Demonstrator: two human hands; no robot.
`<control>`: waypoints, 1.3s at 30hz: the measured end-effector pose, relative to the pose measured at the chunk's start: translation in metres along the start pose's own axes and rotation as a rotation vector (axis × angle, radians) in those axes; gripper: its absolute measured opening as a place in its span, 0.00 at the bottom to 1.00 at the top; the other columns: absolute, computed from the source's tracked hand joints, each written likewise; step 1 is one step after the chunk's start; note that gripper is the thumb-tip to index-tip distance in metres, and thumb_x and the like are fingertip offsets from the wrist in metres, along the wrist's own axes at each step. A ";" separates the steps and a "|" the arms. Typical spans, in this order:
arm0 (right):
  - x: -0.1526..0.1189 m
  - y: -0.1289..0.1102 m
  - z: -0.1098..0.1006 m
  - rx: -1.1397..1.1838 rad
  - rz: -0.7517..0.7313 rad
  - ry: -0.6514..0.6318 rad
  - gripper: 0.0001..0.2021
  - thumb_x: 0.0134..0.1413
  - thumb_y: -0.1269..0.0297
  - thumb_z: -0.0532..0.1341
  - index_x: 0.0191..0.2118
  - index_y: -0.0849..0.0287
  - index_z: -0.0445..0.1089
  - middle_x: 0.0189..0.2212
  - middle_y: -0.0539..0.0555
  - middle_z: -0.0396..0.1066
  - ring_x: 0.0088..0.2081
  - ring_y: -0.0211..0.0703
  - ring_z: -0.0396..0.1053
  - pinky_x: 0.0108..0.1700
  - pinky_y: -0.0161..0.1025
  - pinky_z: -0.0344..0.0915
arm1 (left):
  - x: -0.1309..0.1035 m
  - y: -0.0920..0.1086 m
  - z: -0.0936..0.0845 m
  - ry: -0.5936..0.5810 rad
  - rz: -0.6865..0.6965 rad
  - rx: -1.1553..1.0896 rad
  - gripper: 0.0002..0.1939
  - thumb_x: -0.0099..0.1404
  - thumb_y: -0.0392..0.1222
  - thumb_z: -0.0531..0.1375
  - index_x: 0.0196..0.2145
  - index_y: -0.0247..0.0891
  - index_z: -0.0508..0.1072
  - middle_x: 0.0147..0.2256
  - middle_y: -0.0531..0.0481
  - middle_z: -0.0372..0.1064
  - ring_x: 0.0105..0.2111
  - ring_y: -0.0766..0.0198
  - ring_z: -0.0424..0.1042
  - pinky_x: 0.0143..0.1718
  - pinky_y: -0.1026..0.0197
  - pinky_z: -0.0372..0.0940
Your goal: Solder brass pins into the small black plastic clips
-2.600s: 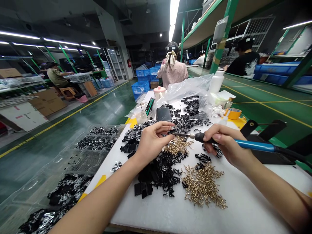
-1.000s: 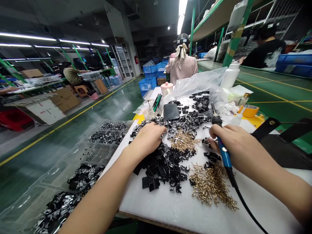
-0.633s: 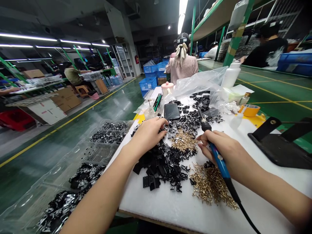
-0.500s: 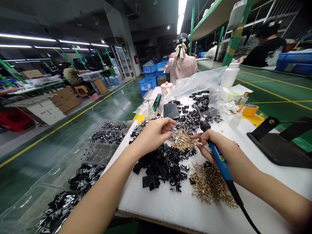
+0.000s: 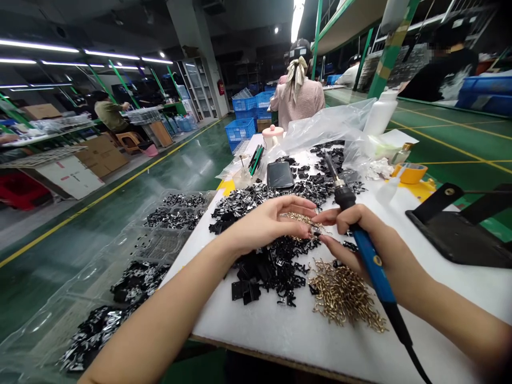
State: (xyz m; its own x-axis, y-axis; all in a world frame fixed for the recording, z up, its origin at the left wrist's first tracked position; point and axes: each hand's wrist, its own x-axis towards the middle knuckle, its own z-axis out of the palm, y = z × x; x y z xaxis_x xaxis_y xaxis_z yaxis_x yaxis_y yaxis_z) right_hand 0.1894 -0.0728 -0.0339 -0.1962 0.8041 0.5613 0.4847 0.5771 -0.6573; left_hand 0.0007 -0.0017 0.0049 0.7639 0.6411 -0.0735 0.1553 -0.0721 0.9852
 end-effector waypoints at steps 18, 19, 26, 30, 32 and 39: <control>0.001 0.007 -0.003 -0.125 0.111 -0.045 0.08 0.53 0.66 0.56 0.34 0.53 0.53 0.39 0.52 0.67 0.38 0.42 0.69 0.37 0.38 0.63 | -0.023 0.009 -0.020 0.102 -0.153 1.241 0.18 0.55 0.32 0.53 0.45 0.39 0.65 0.34 0.50 0.69 0.33 0.61 0.66 0.30 0.62 0.57; 0.001 0.007 -0.003 -0.130 0.108 -0.047 0.08 0.53 0.66 0.56 0.34 0.53 0.53 0.39 0.52 0.67 0.38 0.42 0.69 0.36 0.38 0.64 | -0.025 0.012 -0.020 0.097 -0.156 1.230 0.16 0.56 0.33 0.53 0.44 0.40 0.65 0.33 0.51 0.69 0.32 0.62 0.66 0.29 0.63 0.56; -0.002 0.010 -0.001 -0.166 0.067 -0.058 0.08 0.53 0.65 0.56 0.32 0.54 0.52 0.39 0.54 0.67 0.34 0.39 0.69 0.32 0.36 0.64 | -0.040 0.021 -0.009 0.023 -0.236 1.281 0.24 0.55 0.47 0.60 0.49 0.40 0.62 0.33 0.49 0.69 0.32 0.59 0.67 0.26 0.63 0.55; -0.002 0.012 -0.001 -0.188 0.049 -0.062 0.07 0.53 0.66 0.55 0.32 0.54 0.53 0.39 0.54 0.67 0.34 0.39 0.69 0.32 0.36 0.64 | -0.045 0.021 -0.009 -0.020 -0.323 1.295 0.36 0.48 0.52 0.64 0.52 0.38 0.57 0.36 0.46 0.69 0.35 0.55 0.67 0.28 0.63 0.56; -0.002 0.014 -0.002 -0.191 0.046 -0.066 0.07 0.53 0.66 0.56 0.32 0.54 0.53 0.38 0.54 0.67 0.35 0.40 0.69 0.32 0.36 0.64 | -0.045 0.018 -0.012 -0.008 -0.327 1.299 0.34 0.50 0.47 0.63 0.52 0.37 0.56 0.38 0.45 0.68 0.36 0.55 0.67 0.29 0.63 0.57; 0.000 0.018 -0.003 -0.185 0.063 -0.092 0.07 0.52 0.66 0.55 0.32 0.54 0.53 0.39 0.54 0.67 0.36 0.41 0.69 0.33 0.37 0.64 | -0.038 0.010 -0.024 0.050 -0.251 1.262 0.15 0.53 0.30 0.53 0.40 0.38 0.64 0.34 0.48 0.68 0.32 0.61 0.66 0.27 0.64 0.57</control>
State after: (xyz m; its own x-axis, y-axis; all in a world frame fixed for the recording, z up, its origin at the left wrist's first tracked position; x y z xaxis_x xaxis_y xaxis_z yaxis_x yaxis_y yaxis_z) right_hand 0.2008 -0.0632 -0.0440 -0.2332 0.8521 0.4685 0.6446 0.4962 -0.5816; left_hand -0.0420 -0.0087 0.0212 0.6077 0.7682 -0.2015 0.7936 -0.5973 0.1161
